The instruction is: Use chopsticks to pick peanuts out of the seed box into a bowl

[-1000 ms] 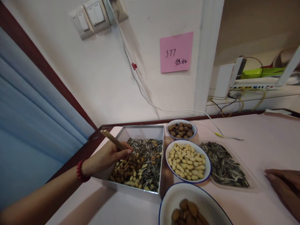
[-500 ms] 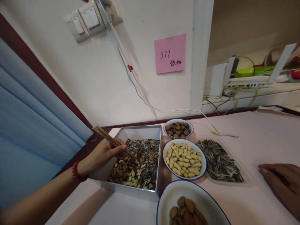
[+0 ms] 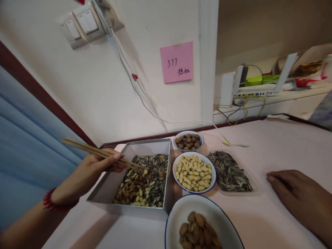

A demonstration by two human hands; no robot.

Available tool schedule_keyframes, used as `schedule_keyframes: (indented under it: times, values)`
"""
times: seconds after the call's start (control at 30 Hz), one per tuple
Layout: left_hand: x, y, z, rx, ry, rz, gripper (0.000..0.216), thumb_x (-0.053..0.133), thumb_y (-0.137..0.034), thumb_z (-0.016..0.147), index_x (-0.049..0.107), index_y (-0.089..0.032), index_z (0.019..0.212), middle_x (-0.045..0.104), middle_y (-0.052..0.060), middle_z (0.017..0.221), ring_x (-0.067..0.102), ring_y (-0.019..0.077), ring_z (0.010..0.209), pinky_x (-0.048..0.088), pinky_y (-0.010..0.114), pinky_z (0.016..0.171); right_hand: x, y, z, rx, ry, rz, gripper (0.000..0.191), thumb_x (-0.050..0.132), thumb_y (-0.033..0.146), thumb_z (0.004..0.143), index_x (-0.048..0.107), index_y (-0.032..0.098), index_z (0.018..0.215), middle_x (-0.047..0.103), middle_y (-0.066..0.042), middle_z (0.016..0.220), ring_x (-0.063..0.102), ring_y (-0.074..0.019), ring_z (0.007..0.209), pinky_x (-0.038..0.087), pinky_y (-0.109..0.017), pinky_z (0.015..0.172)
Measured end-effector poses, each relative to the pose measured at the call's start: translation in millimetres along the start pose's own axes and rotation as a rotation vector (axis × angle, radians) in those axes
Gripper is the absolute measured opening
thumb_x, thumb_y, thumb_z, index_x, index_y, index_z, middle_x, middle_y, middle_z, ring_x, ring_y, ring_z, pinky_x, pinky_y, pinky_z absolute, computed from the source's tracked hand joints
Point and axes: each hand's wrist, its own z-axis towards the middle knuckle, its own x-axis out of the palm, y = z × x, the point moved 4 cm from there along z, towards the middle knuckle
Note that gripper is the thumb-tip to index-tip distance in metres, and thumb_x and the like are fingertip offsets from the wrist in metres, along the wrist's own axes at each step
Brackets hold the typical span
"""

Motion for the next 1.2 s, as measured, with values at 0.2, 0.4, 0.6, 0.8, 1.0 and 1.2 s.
schedule_keyframes:
  times: [0.2,0.4,0.6,0.8,1.0,1.2]
  values:
    - [20,-25,-6,0.027,-0.028,-0.133,0.029,0.074,-0.041,0.081,0.072,-0.015,0.092,0.077,0.007,0.086,0.073,0.0226,0.08,0.062,0.031,0.073,-27,38,-2,0.039,0.05,0.038,0.052,0.038,0.063,0.08,0.071,0.024,0.088,0.071,-0.009,0.101,0.066,-0.0275,0.094,0.053,-0.046,0.089]
    - [72,-56,0,0.168,0.143,-0.08,0.027,0.07,-0.041,0.085,0.072,-0.014,0.09,0.076,0.007,0.085,0.072,0.0205,0.079,0.06,0.028,0.071,-26,39,-4,0.031,0.065,0.041,0.05,0.038,0.06,0.086,0.07,0.023,0.091,0.068,-0.008,0.104,0.065,-0.0249,0.097,0.051,-0.043,0.09]
    - [96,-64,3,0.321,0.217,0.085,0.024,0.066,-0.039,0.087,0.074,-0.017,0.085,0.074,0.004,0.083,0.068,0.0167,0.076,0.057,0.024,0.067,-26,40,-4,0.027,0.08,0.05,0.046,0.039,0.057,0.088,0.07,0.024,0.093,0.067,-0.006,0.105,0.064,-0.0227,0.096,0.051,-0.04,0.088]
    - [61,-58,-4,0.213,0.064,-0.038,0.028,0.071,-0.042,0.083,0.072,-0.015,0.091,0.077,0.007,0.087,0.073,0.021,0.081,0.061,0.029,0.075,-26,41,-5,0.027,0.059,0.058,0.048,0.038,0.059,0.087,0.07,0.024,0.092,0.068,-0.007,0.104,0.064,-0.0248,0.096,0.052,-0.042,0.088]
    - [24,-34,-4,0.137,0.062,0.03,0.031,0.07,-0.044,0.083,0.072,-0.015,0.094,0.076,0.008,0.089,0.072,0.0223,0.082,0.06,0.032,0.075,-22,33,-2,0.022,0.055,0.073,0.053,0.039,0.065,0.079,0.072,0.025,0.086,0.071,-0.009,0.099,0.066,-0.0289,0.094,0.053,-0.049,0.091]
    - [33,5,0,0.08,0.32,0.139,0.024,0.066,-0.041,0.086,0.073,-0.018,0.093,0.072,0.005,0.08,0.066,0.0182,0.075,0.056,0.03,0.069,2,-3,-2,-0.02,0.035,0.046,0.047,0.044,0.064,0.081,0.073,0.029,0.09,0.072,-0.006,0.104,0.067,-0.0276,0.099,0.052,-0.047,0.096]
